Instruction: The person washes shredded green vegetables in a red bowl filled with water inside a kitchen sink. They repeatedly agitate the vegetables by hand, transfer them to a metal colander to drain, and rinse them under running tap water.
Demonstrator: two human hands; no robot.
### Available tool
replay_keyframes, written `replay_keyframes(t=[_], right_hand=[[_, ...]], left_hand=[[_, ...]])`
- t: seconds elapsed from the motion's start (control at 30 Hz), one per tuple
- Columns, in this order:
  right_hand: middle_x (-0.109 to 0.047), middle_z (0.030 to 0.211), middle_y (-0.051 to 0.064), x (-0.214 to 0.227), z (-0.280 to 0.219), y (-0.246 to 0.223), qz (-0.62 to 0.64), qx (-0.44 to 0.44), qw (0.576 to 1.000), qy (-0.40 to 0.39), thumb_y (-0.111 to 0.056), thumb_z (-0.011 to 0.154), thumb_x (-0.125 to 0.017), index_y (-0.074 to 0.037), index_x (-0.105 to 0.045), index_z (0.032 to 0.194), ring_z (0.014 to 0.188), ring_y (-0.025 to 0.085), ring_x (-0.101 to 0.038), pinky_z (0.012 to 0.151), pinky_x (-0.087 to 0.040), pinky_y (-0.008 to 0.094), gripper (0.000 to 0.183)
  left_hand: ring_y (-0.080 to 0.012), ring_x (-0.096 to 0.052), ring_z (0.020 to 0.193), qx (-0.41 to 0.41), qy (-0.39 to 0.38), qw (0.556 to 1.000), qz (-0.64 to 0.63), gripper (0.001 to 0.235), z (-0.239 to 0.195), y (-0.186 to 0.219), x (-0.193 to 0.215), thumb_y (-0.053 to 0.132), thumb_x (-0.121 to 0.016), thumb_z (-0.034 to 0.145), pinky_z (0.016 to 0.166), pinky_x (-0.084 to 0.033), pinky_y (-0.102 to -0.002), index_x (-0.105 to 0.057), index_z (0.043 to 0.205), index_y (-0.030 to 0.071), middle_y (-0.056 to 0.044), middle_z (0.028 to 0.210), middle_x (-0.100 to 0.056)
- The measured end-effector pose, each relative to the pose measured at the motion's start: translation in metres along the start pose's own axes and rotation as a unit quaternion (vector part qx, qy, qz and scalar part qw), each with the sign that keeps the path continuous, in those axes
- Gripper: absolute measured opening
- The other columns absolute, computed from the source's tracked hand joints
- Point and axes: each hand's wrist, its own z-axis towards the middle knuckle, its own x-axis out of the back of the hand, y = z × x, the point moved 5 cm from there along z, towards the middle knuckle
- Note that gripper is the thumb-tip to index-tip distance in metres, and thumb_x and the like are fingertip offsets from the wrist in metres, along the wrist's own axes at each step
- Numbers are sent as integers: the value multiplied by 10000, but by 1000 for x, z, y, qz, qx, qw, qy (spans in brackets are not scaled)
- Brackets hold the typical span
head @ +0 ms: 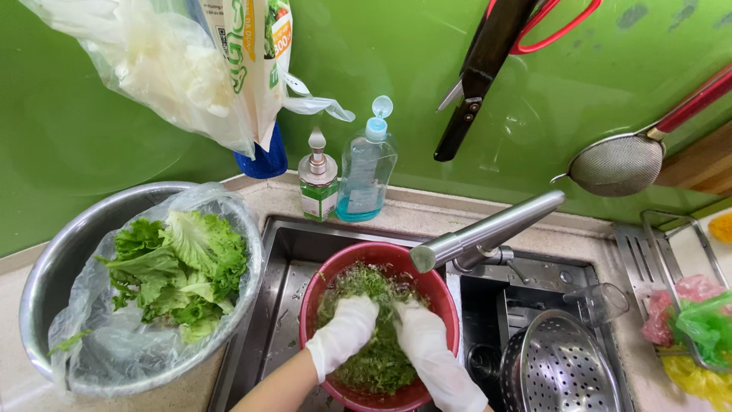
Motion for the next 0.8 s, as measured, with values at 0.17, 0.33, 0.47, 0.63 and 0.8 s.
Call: replay_keyframes(t=[0.17,0.33,0.47,0.63,0.8], right_hand=[[-712,1158,135,44,-41,-29,97,93,972,193,-71,798,-730,-139,-746,1137,994,341,-688,826,-547,415,346],[-757,1000,109,58,-82,20,393,-99,862,304,-72,859,-749,-118,-779,1044,855,286,-698,751,-555,356,193],[-733,1096,88,77,-125,75,262,-144,853,428,-92,867,-706,-115,-747,1010,895,240,-726,783,-574,332,151],[-689,1287,155,73,-148,123,90,-240,882,396,-169,860,-720,-148,-782,956,1106,330,-685,925,-531,411,116],[-726,1263,82,35,-171,107,153,-278,881,351,-233,874,-686,-194,-766,990,1082,271,-728,942,-550,360,147]], left_hand=[[-305,-655,1022,-97,232,968,-8,206,-28,1,46,191,-544,976,868,-509,-459,-705,1073,106,-131,1026,-694],[-254,-662,843,-177,376,898,-142,304,-66,-18,55,93,-531,864,717,-522,-376,-748,1068,151,-71,946,-692],[-175,-409,555,88,78,726,-678,223,-62,-39,-19,157,-541,1000,492,-320,-333,-748,1012,75,-29,689,-477],[-99,-395,518,6,107,764,-637,245,-56,-26,-39,135,-526,988,472,-314,-279,-754,969,47,27,650,-469],[-94,-442,503,42,107,797,-594,247,-61,-29,-41,121,-522,972,460,-352,-271,-762,991,70,26,662,-572]])
